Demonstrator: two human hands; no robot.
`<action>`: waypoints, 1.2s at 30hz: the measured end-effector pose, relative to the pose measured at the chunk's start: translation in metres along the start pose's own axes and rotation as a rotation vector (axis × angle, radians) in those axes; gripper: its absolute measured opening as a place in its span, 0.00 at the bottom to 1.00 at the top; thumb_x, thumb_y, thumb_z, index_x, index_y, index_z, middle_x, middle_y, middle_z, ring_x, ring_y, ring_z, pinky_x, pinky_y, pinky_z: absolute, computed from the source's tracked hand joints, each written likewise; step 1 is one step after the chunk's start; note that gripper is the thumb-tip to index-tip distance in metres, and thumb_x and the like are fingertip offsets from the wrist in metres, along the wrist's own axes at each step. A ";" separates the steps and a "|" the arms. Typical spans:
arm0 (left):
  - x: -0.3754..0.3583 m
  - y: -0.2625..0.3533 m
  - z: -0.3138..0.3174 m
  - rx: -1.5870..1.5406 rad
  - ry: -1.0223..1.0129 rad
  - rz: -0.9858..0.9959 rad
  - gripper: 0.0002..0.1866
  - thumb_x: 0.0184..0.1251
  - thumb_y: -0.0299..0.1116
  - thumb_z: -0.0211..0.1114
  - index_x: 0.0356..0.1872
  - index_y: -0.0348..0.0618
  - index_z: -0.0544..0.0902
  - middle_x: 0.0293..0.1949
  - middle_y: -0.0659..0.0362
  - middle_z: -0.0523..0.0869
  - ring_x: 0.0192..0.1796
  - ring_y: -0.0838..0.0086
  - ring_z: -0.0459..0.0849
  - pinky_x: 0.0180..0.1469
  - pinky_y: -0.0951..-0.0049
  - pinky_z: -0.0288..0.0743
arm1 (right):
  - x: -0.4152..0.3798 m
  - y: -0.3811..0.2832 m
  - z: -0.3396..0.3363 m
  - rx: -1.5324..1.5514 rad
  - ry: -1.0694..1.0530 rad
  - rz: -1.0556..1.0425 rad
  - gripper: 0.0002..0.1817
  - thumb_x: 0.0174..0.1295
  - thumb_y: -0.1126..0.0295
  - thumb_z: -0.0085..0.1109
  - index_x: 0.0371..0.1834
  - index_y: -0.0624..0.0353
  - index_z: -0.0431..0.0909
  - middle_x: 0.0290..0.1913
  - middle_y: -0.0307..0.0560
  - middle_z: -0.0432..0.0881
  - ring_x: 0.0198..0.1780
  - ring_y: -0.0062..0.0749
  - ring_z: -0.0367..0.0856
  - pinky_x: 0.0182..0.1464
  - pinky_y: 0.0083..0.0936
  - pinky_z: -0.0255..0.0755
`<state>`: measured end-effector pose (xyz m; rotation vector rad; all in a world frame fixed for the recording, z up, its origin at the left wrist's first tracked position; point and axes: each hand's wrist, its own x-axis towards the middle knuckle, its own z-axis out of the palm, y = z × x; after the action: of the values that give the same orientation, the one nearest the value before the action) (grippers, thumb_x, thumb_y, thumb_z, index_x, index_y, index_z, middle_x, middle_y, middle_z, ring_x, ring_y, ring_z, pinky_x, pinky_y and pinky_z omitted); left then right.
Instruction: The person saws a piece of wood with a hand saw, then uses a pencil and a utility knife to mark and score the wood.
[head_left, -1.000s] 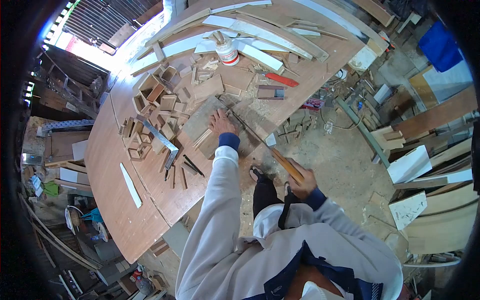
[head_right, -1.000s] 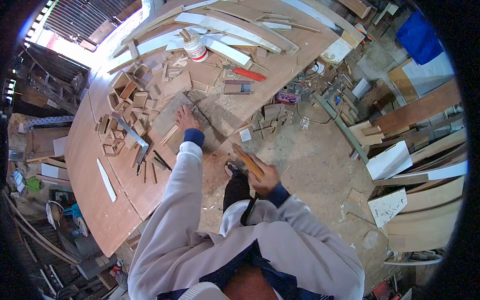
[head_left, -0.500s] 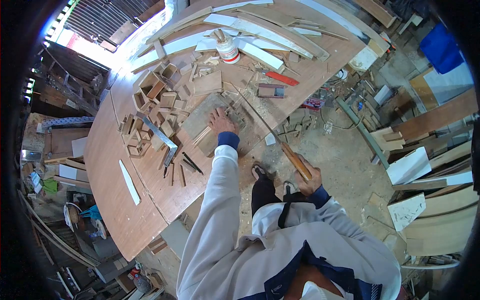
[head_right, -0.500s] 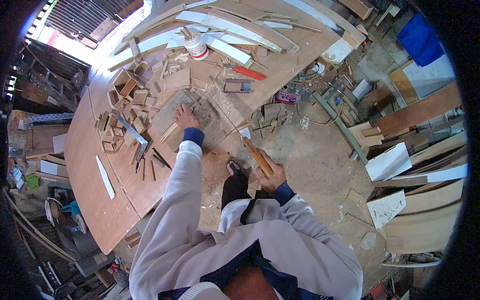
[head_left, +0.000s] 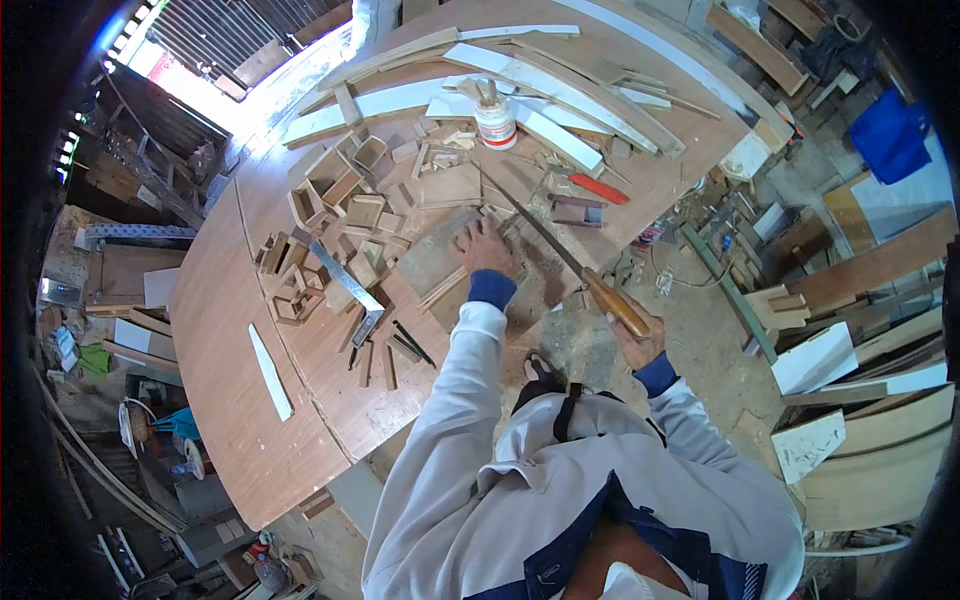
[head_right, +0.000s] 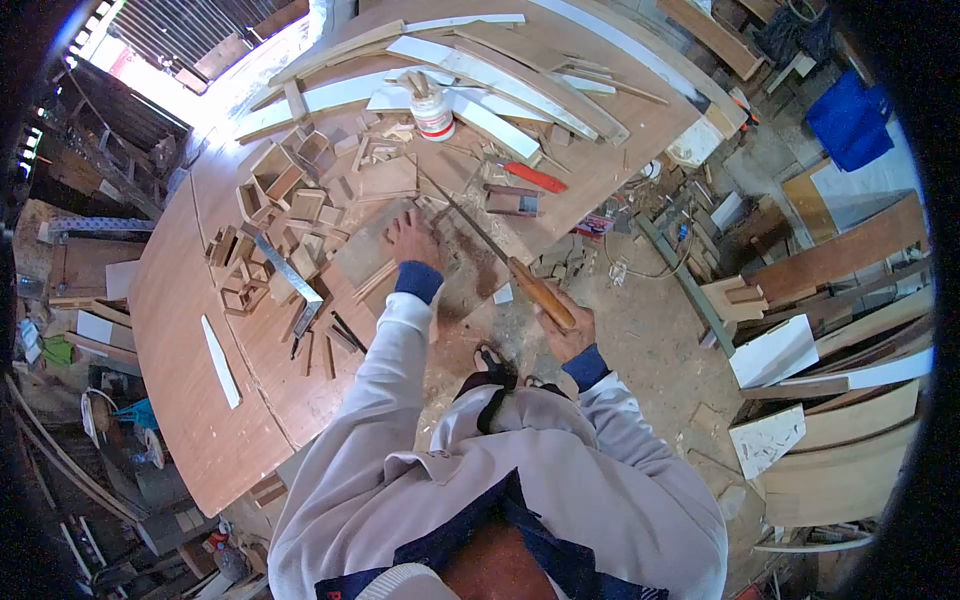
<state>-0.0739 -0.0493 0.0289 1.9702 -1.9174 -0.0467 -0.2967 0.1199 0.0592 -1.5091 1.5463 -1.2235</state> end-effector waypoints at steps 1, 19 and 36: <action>0.009 -0.002 0.008 0.070 -0.061 0.011 0.29 0.50 0.46 0.64 0.53 0.46 0.71 0.53 0.51 0.73 0.60 0.56 0.67 0.62 0.44 0.51 | 0.005 0.000 0.003 0.022 0.066 -0.003 0.21 0.54 0.73 0.63 0.53 0.62 0.76 0.43 0.52 0.83 0.39 0.29 0.83 0.44 0.24 0.75; 0.048 0.013 0.038 0.003 -0.195 -0.013 0.22 0.55 0.33 0.59 0.53 0.44 0.71 0.42 0.49 0.83 0.57 0.56 0.74 0.61 0.43 0.51 | 0.097 0.035 0.001 0.387 0.059 0.346 0.06 0.53 0.73 0.66 0.32 0.61 0.80 0.19 0.33 0.74 0.17 0.16 0.67 0.21 0.17 0.60; 0.050 0.028 0.023 0.147 -0.200 0.103 0.20 0.56 0.33 0.57 0.51 0.45 0.69 0.39 0.47 0.83 0.49 0.57 0.79 0.55 0.52 0.59 | 0.209 0.060 -0.004 0.673 -0.173 0.652 0.06 0.52 0.73 0.66 0.28 0.59 0.76 0.19 0.35 0.72 0.15 0.19 0.67 0.17 0.19 0.61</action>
<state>-0.1042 -0.1033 0.0280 2.0224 -2.2045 -0.0794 -0.3499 -0.0903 0.0377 -0.5867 1.1866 -1.0279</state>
